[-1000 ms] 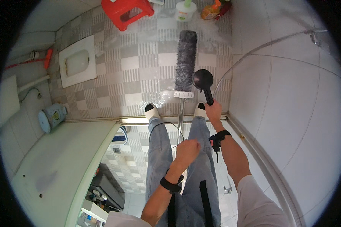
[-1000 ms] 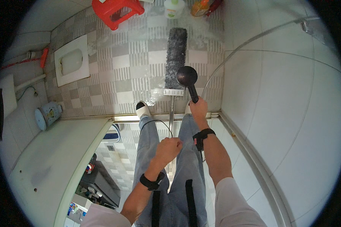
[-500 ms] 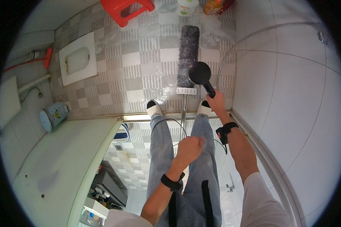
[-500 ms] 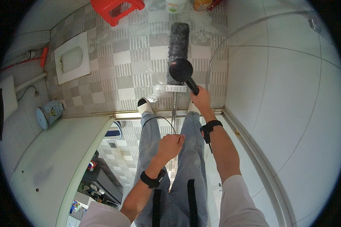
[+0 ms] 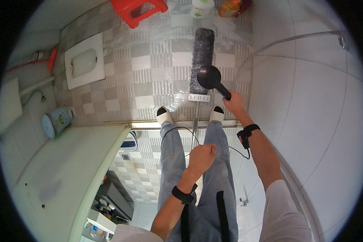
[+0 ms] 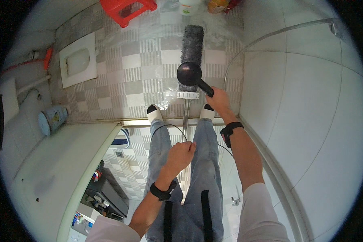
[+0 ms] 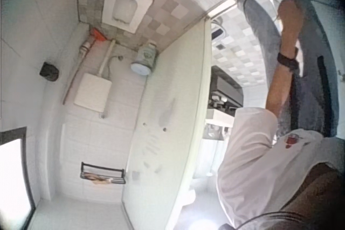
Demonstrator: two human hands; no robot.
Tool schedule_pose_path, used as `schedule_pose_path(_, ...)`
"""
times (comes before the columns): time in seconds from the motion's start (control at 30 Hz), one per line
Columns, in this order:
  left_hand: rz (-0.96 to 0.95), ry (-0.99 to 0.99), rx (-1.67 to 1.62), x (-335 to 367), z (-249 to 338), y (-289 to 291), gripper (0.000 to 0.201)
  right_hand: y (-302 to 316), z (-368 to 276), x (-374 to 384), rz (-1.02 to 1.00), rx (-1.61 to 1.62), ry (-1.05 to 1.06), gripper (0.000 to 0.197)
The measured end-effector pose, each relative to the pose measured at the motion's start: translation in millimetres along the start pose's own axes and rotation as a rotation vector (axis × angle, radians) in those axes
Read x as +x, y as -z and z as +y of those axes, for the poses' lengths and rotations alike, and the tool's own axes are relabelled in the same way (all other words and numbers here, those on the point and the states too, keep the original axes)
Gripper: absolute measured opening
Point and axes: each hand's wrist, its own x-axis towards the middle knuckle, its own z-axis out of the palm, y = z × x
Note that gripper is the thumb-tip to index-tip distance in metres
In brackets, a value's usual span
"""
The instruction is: The person mops a tiled bathroom floor using a long-handled mop. They then rinse the mop head with a handheld shower head before resuming mopping.
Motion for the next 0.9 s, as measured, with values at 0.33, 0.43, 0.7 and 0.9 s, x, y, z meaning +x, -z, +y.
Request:
schedule_pose_path(0.33,0.146,0.03,-0.104,3,8,-7,0.031,12,-13,14,0.008,0.087,0.054,0.024)
schedule_pose_path(0.43,0.157,0.018,-0.13,6,12,-9,0.028,16,-15,18,-0.016,-0.038,0.065,0.025)
schedule_pose_path(0.7,0.196,0.067,-0.146,2,3,-9,0.022,22,-23,22,0.002,0.002,0.054,0.025)
schedule_pose_path(0.9,0.189,0.068,-0.228,-3,-8,-12,0.014,25,-29,28,0.066,0.085,0.031,0.022)
